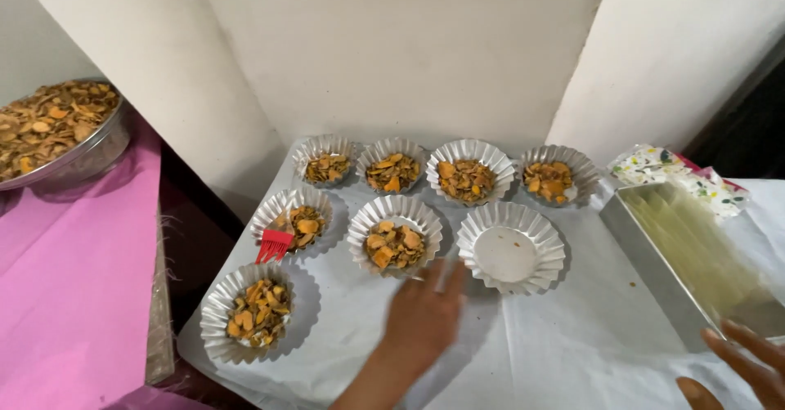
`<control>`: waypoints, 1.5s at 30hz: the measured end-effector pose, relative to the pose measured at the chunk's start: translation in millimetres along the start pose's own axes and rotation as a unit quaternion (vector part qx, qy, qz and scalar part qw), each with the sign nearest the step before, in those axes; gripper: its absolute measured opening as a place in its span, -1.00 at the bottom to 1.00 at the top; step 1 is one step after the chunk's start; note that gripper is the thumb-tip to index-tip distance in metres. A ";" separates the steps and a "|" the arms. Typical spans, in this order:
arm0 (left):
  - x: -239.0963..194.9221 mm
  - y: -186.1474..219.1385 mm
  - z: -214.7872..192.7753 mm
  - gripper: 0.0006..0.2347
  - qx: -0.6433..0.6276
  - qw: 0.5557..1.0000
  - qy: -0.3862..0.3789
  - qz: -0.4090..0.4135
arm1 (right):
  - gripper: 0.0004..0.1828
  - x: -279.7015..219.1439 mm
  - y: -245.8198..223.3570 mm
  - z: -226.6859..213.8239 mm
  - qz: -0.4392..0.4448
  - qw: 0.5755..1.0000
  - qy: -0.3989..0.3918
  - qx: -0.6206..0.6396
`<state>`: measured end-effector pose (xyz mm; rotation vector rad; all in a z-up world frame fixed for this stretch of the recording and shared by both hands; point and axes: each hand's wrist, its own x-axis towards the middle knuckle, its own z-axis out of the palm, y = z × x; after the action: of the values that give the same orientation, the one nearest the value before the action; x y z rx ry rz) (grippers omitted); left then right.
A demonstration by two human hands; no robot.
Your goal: Packaging tea leaves by portioning them into foil cups, applying a liquid with a brush, and then placing them into plastic bags.
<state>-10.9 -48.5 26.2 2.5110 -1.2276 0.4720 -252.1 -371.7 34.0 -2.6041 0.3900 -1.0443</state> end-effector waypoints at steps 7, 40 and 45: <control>-24.0 -139.9 -108.9 -0.68 0.134 0.915 -0.100 -0.367 | -0.43 52.7 -81.9 2.1 -0.094 0.995 -0.035 0.005; 80.6 -72.6 -69.1 -0.75 -0.403 0.762 0.449 -0.234 | -0.58 171.7 -226.6 288.0 -0.162 0.902 -0.390 -0.093; 77.0 -82.7 -33.8 -0.77 -0.394 0.767 0.444 -0.242 | -0.73 163.0 -230.4 277.1 -0.142 0.908 -0.388 -0.065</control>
<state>94.6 -40.0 78.4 1.4346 -0.2531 0.6908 87.7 -169.3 31.8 -2.9753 -0.1224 0.0254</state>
